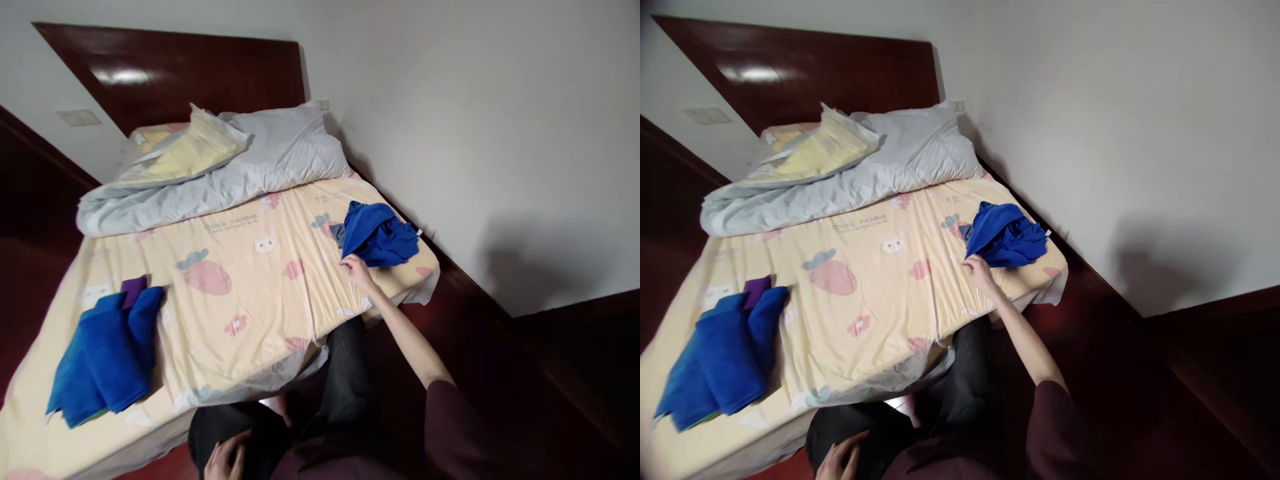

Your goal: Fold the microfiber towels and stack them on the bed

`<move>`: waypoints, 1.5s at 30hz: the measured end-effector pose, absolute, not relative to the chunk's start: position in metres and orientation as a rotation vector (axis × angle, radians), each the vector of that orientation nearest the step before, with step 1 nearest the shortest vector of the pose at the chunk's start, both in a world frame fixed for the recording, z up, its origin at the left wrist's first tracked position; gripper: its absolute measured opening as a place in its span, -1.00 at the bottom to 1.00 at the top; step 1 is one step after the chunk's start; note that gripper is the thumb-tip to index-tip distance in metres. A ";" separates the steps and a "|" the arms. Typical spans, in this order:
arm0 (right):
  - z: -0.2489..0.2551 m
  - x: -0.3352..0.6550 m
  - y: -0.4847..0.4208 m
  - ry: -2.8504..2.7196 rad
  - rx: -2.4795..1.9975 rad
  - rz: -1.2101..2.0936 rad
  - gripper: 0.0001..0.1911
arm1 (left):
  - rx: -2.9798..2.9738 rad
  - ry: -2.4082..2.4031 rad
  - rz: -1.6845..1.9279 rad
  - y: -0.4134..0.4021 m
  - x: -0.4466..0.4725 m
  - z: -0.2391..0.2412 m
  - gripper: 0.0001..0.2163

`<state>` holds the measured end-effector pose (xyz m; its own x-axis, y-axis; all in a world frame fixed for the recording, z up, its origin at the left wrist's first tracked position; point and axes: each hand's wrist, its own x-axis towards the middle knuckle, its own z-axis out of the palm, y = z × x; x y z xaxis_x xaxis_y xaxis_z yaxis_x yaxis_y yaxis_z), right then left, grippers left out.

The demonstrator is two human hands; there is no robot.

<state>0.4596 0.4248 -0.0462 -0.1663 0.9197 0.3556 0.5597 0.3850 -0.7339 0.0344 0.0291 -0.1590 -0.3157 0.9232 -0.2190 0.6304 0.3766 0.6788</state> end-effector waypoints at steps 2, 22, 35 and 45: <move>-0.052 0.405 0.382 -2.022 -1.099 0.623 -0.69 | 1.205 2.034 0.717 0.033 0.046 -0.149 -0.60; -0.103 0.234 0.143 -1.894 -0.983 1.044 -0.57 | 0.739 1.914 1.383 0.050 0.084 -0.103 -0.65; -0.116 0.221 0.171 -2.118 -1.042 0.658 -0.57 | 0.962 2.016 1.304 0.044 0.073 -0.079 -0.70; -0.088 0.297 0.204 -1.944 -1.103 0.124 -0.68 | 1.404 2.498 1.141 0.026 0.008 -0.058 -0.77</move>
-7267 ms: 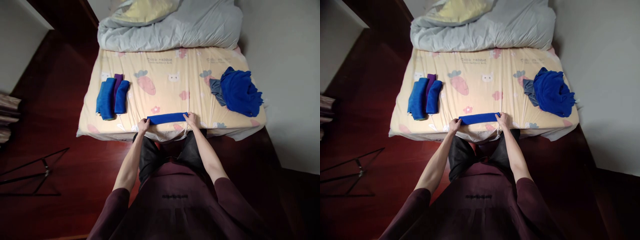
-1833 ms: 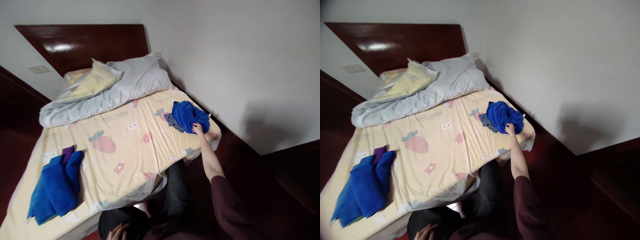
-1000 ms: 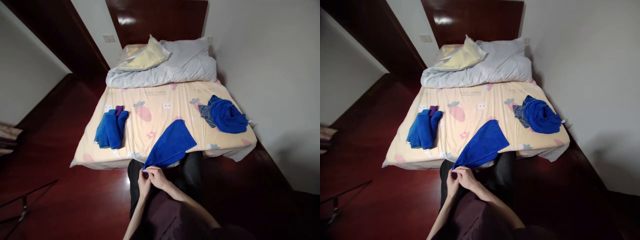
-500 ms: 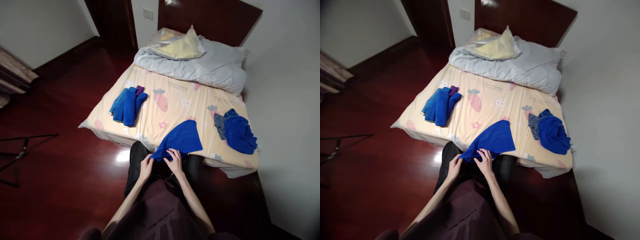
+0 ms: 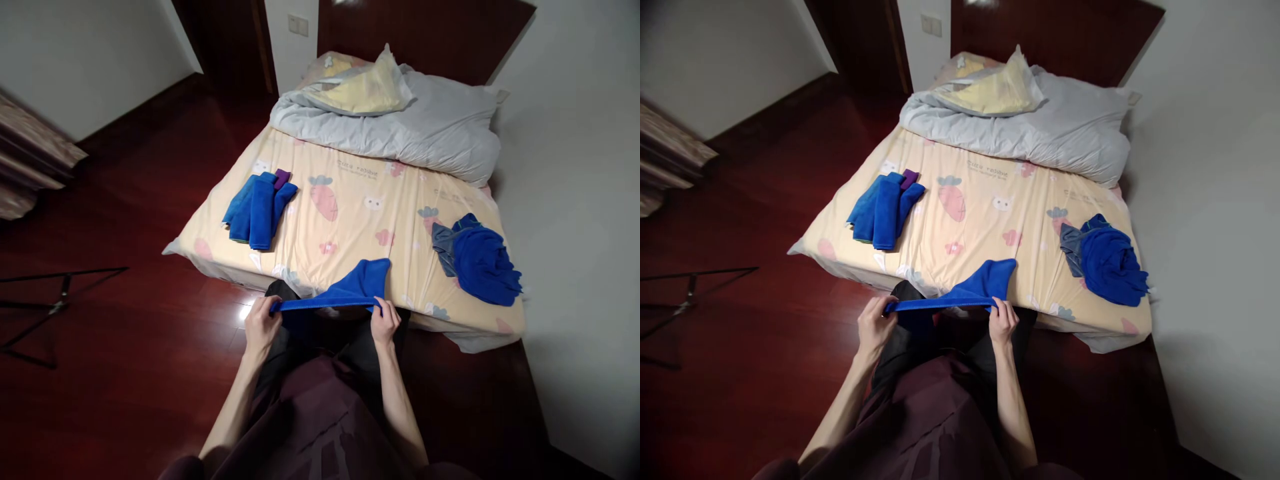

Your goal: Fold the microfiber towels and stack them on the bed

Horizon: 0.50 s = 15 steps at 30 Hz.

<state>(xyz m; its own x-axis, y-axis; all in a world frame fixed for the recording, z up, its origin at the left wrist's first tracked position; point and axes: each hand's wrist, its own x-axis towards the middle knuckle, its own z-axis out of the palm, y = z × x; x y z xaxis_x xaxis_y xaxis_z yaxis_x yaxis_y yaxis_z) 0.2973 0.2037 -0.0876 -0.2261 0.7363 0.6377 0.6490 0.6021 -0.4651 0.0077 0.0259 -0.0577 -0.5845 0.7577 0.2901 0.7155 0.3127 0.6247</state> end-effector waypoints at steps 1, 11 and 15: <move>-0.080 0.307 0.201 -1.941 -1.113 0.057 -0.70 | 1.414 2.548 1.137 0.026 0.002 -0.055 -0.77; -0.016 0.420 0.179 -1.764 -1.253 -0.272 -0.78 | 1.536 2.768 1.056 0.010 -0.053 -0.036 -0.78; -0.007 0.437 0.149 -2.186 -1.234 0.397 -0.76 | 1.449 2.803 1.298 -0.016 -0.072 -0.023 -0.87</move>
<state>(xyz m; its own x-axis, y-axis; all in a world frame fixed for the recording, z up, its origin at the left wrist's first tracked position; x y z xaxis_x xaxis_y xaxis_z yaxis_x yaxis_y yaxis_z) 0.4366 0.1489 -0.0071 -0.3946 0.8506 0.3475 0.6742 0.5249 -0.5195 -0.0719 -0.0161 -0.0228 -0.6095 0.5836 0.5366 0.7867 0.3613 0.5005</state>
